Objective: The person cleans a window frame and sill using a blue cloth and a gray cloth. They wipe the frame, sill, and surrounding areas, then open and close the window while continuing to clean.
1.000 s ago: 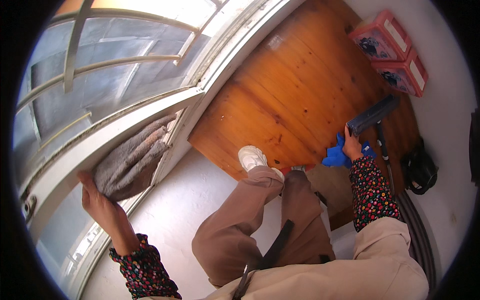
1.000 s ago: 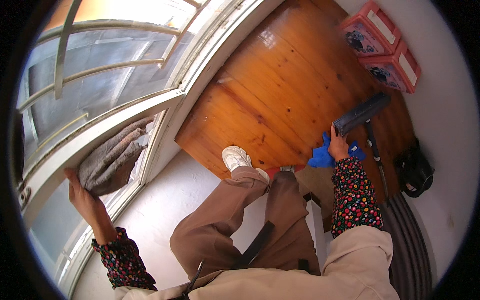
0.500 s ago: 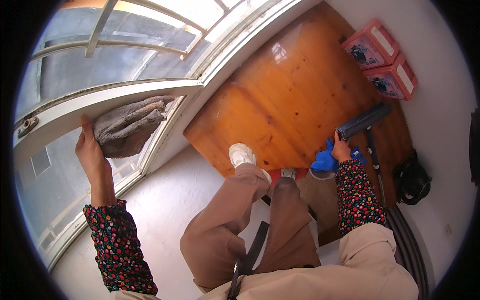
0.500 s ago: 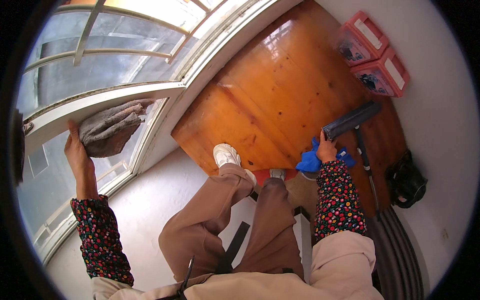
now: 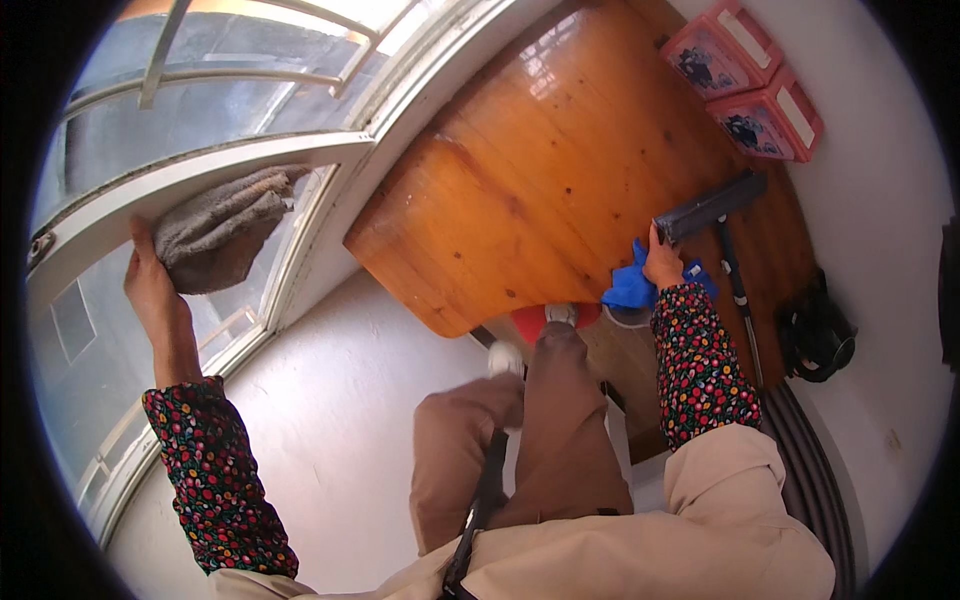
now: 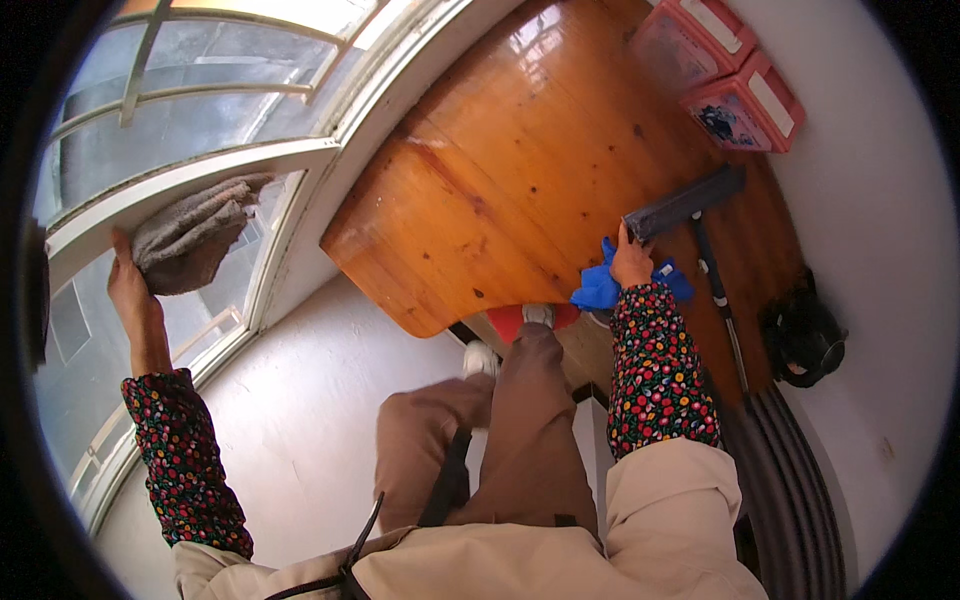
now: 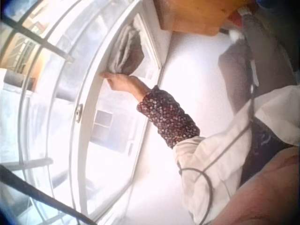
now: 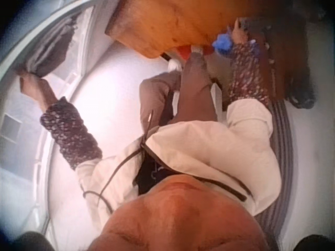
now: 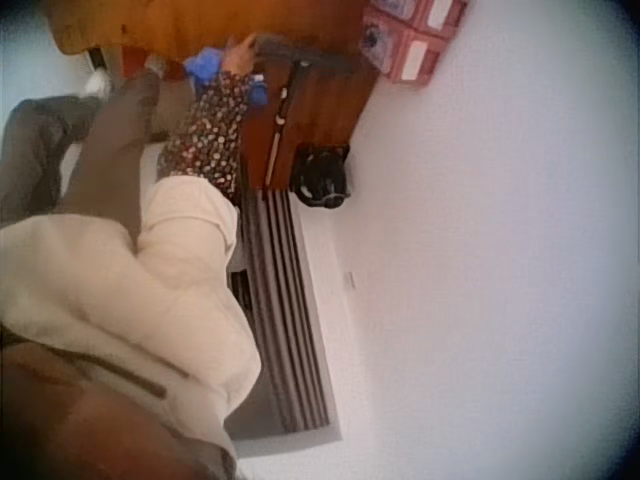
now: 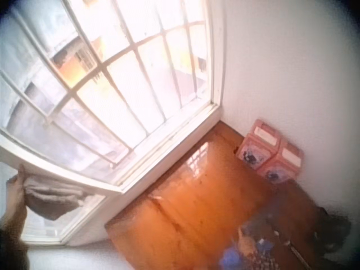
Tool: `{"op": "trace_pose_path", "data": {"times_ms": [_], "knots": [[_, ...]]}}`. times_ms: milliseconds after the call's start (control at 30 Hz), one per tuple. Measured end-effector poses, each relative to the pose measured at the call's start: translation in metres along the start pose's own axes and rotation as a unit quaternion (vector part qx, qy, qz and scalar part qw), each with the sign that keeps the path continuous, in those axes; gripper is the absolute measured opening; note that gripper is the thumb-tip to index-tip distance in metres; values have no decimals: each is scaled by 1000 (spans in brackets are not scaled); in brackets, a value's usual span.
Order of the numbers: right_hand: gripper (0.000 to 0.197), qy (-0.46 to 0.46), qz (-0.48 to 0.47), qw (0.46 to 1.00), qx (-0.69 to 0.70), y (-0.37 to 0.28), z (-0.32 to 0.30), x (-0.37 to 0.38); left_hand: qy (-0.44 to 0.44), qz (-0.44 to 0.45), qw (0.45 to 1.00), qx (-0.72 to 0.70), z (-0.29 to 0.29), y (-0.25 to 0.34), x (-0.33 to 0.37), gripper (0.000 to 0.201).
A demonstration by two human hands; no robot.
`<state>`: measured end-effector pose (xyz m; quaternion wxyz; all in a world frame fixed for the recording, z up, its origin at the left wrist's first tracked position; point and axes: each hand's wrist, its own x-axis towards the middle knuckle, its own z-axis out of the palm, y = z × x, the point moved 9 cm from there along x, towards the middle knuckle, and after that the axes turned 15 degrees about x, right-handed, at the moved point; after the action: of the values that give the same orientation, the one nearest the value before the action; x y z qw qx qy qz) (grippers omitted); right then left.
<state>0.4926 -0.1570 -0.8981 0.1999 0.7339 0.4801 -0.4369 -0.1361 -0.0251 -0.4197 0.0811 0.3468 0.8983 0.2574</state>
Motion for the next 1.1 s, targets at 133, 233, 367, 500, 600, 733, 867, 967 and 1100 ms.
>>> {"op": "trace_pose_path", "data": {"times_ms": [133, 233, 367, 500, 600, 733, 867, 967, 1100], "knots": [[83, 6, -1, 1000, -3, -2, -1, 0, 16, -7, 1000, -14, -1, -1, -1, 64], [83, -2, 0, 1000, -10, 0, -1, 2, 29, 4, 1000, -2, -2, 4, -5, 63], [84, 4, -3, 1000, -14, 2, -5, 4, 51, 21, 998, -3, 0, 10, -13, 62], [85, -17, 11, 999, -45, 7, -5, 3, 52, 38, 998, -27, 4, 16, -17, 60], [87, -27, 22, 998, -43, 11, -6, 3, 58, 49, 997, -11, 3, 22, -22, 59], [89, -9, 16, 999, -43, 13, -8, 2, 71, 68, 995, 11, 2, 32, -32, 58], [86, -27, 22, 998, -48, 16, -10, 3, 71, 55, 996, -20, 5, 31, -31, 57], [82, -80, 30, 995, -48, 16, -11, 6, 77, 90, 993, 5, 3, 32, -30, 57], [75, -132, 41, 988, -67, 13, -6, -1, 83, 93, 991, -38, 11, 28, -25, 54]]}}
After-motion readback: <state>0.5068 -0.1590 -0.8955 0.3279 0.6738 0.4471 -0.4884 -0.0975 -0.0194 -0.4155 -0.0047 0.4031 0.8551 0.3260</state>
